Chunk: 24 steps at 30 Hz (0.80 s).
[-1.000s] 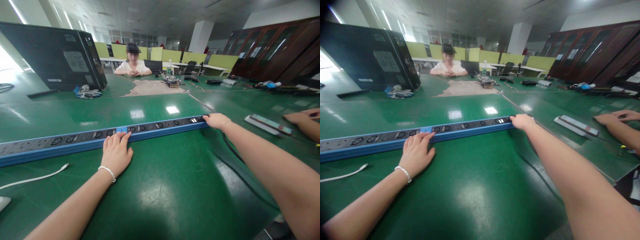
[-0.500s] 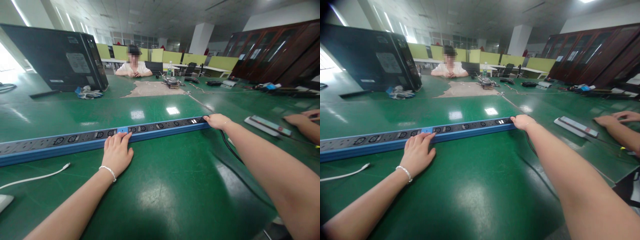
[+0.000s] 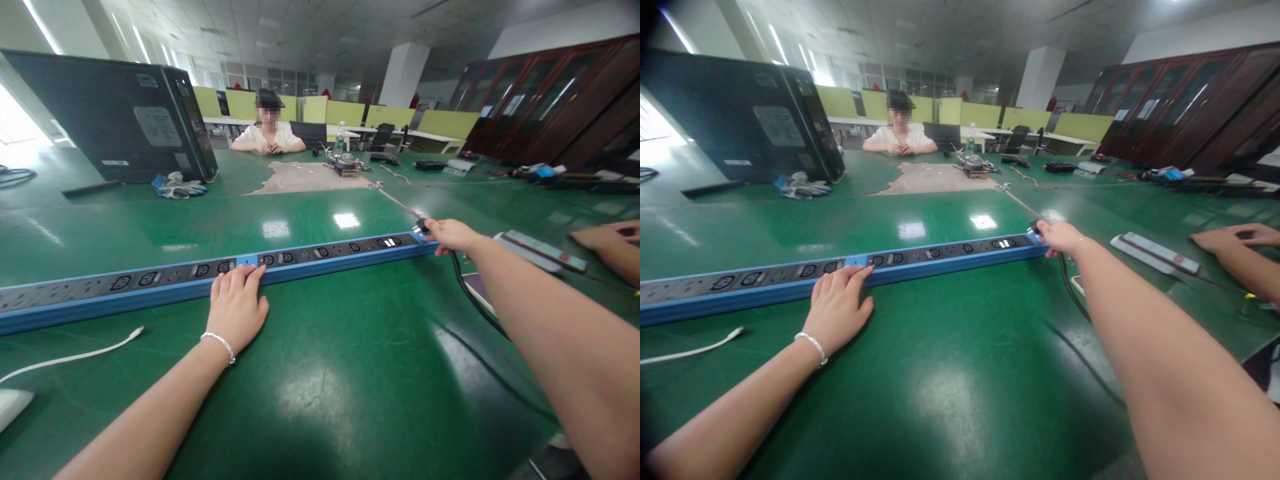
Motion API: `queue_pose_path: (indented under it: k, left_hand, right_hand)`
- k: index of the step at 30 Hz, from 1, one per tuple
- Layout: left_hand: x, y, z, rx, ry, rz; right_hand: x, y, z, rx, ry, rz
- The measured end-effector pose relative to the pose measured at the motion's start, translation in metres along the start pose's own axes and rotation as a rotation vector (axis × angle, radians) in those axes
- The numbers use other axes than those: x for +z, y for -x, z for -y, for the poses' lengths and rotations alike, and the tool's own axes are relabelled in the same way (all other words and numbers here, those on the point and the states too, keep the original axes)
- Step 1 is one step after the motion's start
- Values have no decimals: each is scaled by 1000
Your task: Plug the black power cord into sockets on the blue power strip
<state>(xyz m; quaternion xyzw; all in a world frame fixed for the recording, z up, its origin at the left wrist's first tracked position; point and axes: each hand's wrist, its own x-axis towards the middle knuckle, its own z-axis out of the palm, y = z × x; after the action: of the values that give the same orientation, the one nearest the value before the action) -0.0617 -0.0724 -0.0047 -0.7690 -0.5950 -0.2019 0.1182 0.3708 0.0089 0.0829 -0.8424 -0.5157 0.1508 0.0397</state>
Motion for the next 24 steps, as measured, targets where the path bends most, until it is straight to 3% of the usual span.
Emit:
queue_pose_path:
  k: [7, 19, 24]
  left_hand:
    - [2, 0, 1, -8, -3, 6]
    - [3, 0, 1, -2, -10, -2]
    - [3, -1, 2, -8, 19, 4]
  right_hand:
    - [-10, 15, -28, 48, -19, -32]
    - [-2, -9, -27, -8, 268, -99]
    - [-1, -21, -25, -113, 339, -174]
